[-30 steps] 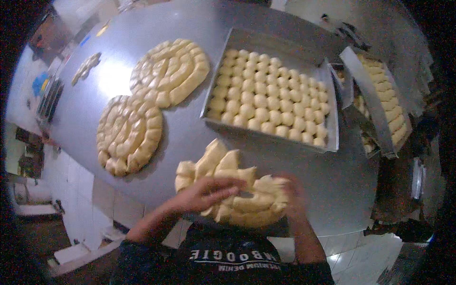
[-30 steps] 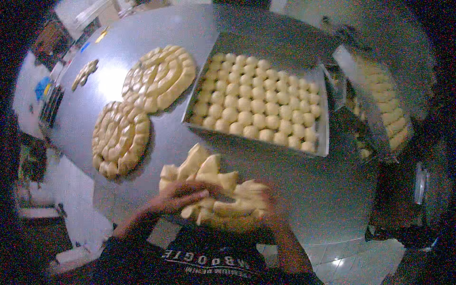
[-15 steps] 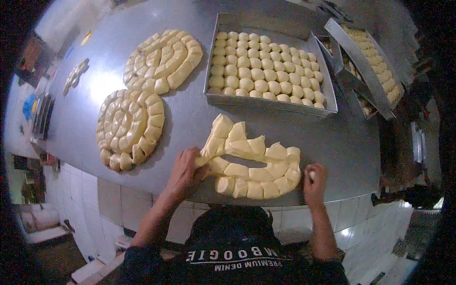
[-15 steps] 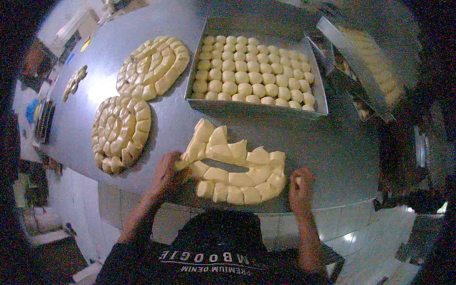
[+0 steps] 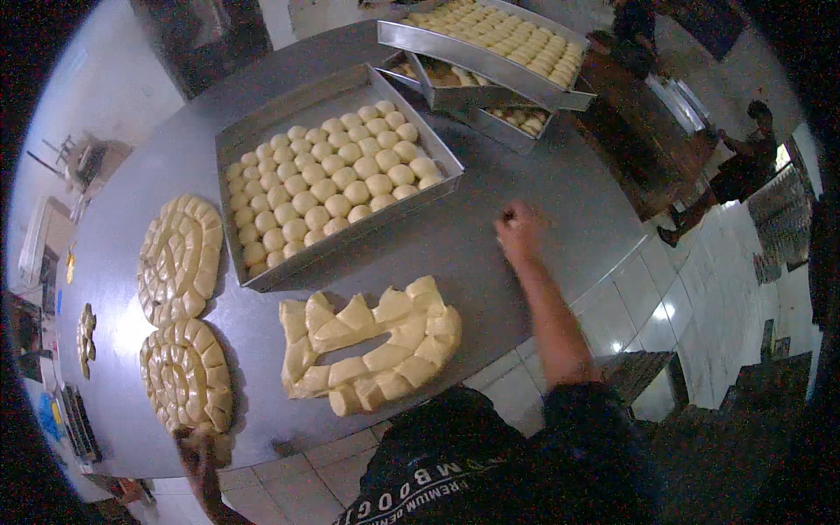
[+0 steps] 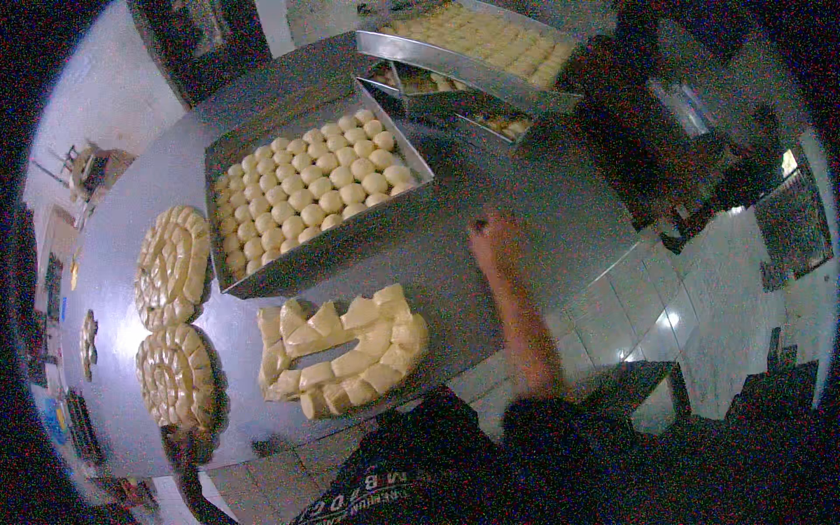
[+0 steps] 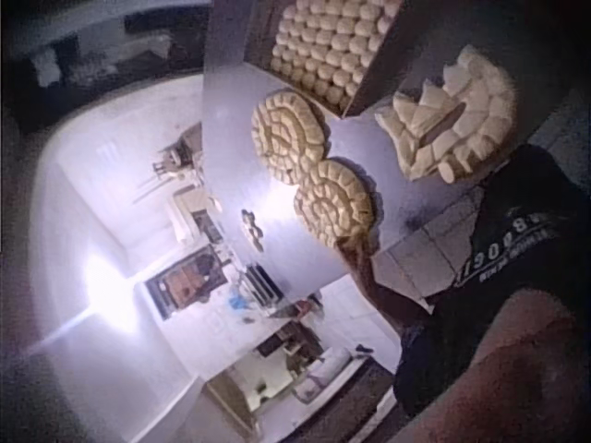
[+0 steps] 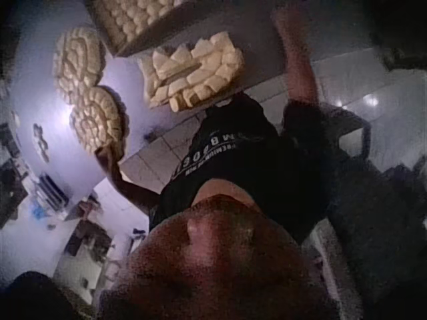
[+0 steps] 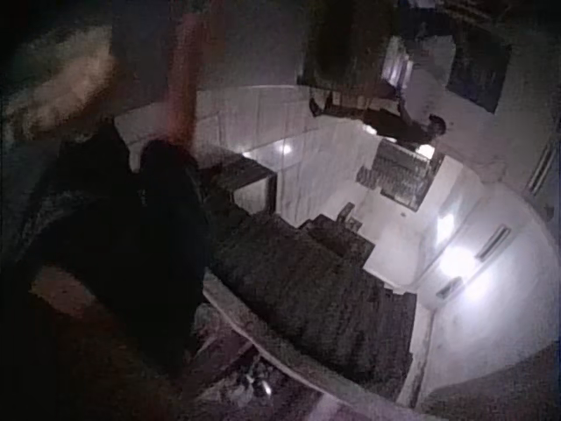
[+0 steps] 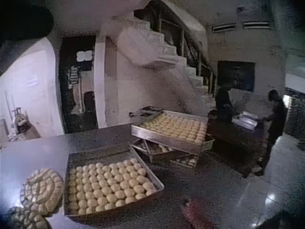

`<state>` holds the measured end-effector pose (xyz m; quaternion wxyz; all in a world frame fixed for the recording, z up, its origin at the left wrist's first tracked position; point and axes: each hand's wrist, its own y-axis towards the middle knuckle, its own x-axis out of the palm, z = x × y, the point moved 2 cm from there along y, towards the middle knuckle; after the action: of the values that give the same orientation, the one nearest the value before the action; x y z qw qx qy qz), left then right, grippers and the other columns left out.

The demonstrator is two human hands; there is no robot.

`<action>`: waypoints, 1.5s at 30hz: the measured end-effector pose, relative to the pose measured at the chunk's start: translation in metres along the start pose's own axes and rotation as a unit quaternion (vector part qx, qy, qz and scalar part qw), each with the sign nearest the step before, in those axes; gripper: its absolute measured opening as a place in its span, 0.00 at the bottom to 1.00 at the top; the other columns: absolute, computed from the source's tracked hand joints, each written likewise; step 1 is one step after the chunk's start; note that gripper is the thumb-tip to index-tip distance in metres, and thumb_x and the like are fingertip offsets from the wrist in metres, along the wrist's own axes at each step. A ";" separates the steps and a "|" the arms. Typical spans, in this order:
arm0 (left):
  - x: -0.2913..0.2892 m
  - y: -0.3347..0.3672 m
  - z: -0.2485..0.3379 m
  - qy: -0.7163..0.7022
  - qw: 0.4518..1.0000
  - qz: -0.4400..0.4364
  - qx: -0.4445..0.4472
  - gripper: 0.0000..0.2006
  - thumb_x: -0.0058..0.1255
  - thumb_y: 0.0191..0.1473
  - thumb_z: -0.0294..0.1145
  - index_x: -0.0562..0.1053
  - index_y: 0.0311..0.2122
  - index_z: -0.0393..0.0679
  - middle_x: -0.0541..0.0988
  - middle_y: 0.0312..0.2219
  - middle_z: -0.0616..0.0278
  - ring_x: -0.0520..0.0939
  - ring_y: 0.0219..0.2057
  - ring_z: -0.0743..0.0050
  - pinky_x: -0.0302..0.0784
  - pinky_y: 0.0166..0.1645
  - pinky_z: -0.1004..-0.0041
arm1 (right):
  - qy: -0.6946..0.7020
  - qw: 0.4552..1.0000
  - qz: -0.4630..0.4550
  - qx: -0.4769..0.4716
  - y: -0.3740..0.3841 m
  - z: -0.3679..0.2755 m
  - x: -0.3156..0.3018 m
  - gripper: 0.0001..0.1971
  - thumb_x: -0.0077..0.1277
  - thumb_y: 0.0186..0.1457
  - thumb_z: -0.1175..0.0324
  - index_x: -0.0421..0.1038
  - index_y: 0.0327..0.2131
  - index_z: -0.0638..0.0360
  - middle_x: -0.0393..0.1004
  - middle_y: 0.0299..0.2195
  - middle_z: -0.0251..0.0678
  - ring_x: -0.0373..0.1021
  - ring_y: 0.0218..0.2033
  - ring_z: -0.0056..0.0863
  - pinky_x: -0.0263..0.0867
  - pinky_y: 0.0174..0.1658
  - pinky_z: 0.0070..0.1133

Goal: The person arranges small, round dough balls into a rectangular metal baking tray. They pick up dough balls from a large braided dough structure on the table and place them into the tray, filling it row by row.

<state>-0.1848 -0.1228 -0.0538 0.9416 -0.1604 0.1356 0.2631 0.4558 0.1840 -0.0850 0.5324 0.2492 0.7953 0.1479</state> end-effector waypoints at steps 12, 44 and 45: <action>0.173 -0.001 0.121 -0.184 0.981 -0.044 0.045 0.27 0.50 0.43 0.26 0.60 0.52 0.41 0.65 0.45 0.57 0.68 0.44 0.67 0.65 0.48 0.70 | 0.042 0.981 -0.072 -0.174 -0.036 -0.029 -0.024 0.08 0.50 0.43 0.73 0.66 0.31 0.60 0.68 0.29 0.41 0.63 0.37 0.41 0.58 0.46 0.32; 0.254 -0.017 0.145 -0.162 0.969 -0.182 0.036 0.11 0.47 0.47 0.22 0.69 0.39 0.36 0.74 0.36 0.60 0.73 0.38 0.74 0.69 0.43 0.73 | 0.492 0.659 -0.559 -0.104 -0.053 -0.176 -0.026 0.16 0.48 0.52 0.68 0.66 0.46 0.58 0.63 0.50 0.39 0.61 0.49 0.29 0.57 0.52 0.24; 0.241 -0.016 0.138 -0.150 0.972 -0.178 0.034 0.11 0.47 0.48 0.23 0.69 0.39 0.36 0.74 0.35 0.59 0.73 0.38 0.74 0.69 0.43 0.73 | 0.445 0.743 -0.478 -0.145 -0.056 -0.146 -0.035 0.14 0.49 0.52 0.68 0.68 0.43 0.59 0.66 0.47 0.39 0.63 0.47 0.28 0.59 0.51 0.23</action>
<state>0.0461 0.0242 -0.0060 0.9879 -0.1084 -0.0289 0.1074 0.3185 0.1224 -0.0292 0.1486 -0.3381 0.9257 0.0815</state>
